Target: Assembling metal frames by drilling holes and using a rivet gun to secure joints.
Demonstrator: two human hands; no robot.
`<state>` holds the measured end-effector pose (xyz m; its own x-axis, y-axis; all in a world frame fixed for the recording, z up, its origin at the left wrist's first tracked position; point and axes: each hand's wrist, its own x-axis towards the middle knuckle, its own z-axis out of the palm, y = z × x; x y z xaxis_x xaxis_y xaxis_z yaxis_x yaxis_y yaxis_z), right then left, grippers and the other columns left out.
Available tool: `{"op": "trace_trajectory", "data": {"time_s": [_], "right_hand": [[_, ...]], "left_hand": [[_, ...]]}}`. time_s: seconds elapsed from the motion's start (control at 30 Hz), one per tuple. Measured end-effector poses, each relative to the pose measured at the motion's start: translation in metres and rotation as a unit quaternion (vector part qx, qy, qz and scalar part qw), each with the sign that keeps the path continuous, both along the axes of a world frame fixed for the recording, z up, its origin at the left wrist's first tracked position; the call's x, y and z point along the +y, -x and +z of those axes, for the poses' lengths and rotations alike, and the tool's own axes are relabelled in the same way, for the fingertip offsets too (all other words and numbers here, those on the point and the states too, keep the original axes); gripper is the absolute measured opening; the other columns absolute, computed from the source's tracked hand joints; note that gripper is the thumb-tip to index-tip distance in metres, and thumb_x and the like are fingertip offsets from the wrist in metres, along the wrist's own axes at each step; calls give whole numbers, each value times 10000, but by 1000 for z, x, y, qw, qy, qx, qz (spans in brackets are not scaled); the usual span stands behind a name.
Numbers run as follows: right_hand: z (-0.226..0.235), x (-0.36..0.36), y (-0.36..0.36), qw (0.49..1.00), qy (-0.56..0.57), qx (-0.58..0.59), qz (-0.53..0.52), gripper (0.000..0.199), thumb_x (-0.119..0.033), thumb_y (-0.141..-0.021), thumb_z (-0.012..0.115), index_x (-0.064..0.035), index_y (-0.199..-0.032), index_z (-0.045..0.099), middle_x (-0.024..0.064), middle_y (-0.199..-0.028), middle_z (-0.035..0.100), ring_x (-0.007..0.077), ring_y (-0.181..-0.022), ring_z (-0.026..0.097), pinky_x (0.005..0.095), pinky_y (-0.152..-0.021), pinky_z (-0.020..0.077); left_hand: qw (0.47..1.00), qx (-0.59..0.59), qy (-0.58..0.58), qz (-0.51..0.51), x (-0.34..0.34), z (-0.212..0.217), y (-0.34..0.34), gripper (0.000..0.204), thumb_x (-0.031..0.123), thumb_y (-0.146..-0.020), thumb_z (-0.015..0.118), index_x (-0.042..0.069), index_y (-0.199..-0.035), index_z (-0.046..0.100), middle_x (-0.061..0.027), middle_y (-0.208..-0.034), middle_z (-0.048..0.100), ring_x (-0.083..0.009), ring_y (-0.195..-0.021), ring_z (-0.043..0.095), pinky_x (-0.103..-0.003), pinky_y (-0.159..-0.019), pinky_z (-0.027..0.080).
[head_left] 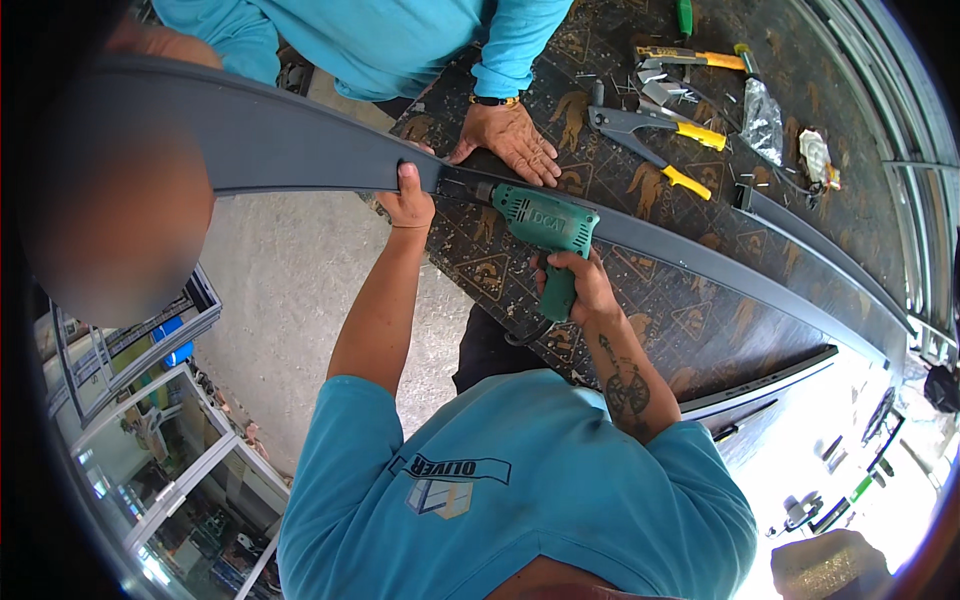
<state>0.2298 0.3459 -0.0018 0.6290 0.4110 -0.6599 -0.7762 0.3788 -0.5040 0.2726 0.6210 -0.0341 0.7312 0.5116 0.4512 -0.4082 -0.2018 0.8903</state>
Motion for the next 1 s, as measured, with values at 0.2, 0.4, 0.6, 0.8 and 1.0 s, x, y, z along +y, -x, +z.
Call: {"op": "trace_trajectory", "data": {"time_s": [0.2,0.4,0.6,0.8,1.0], "right_hand": [[-2,4,-1,1000,-9,5,-6,345,-56,-805,579,16,-1137,519,159,-893,650,199,-698,637,336,-618,560],[-3,6,-1,1000,-10,-1,-12,331,-48,-800,575,15,-1121,529,155,-893,652,196,-685,636,332,-607,556],[-2,8,-2,999,-24,13,-30,319,-5,-777,609,-4,-1087,532,137,-846,649,195,-636,625,326,-581,544],[-1,10,-2,999,-25,3,-30,354,-30,-785,574,16,-1134,540,139,-876,656,182,-653,632,309,-599,551],[2,9,-9,1000,-15,17,-7,366,15,-758,599,-9,-1117,533,125,-868,650,181,-641,619,305,-575,530]], "left_hand": [[1000,1,-2,8,-2,2,-1,478,432,-909,551,-18,-1033,452,-143,-964,532,-254,-835,595,-382,-754,499],[1000,26,-10,-14,1,0,0,452,407,-896,544,-17,-1023,456,-155,-939,548,-252,-836,587,-371,-775,485],[998,61,-1,-19,2,1,1,438,378,-859,544,-26,-1006,457,-189,-886,581,-248,-830,575,-346,-798,468],[997,73,-5,-19,4,1,2,417,333,-844,537,-35,-1017,445,-206,-896,583,-262,-829,577,-366,-796,472],[997,55,-16,-43,5,-2,0,395,282,-818,545,-32,-1032,436,-211,-894,581,-284,-836,579,-385,-800,475]]}}
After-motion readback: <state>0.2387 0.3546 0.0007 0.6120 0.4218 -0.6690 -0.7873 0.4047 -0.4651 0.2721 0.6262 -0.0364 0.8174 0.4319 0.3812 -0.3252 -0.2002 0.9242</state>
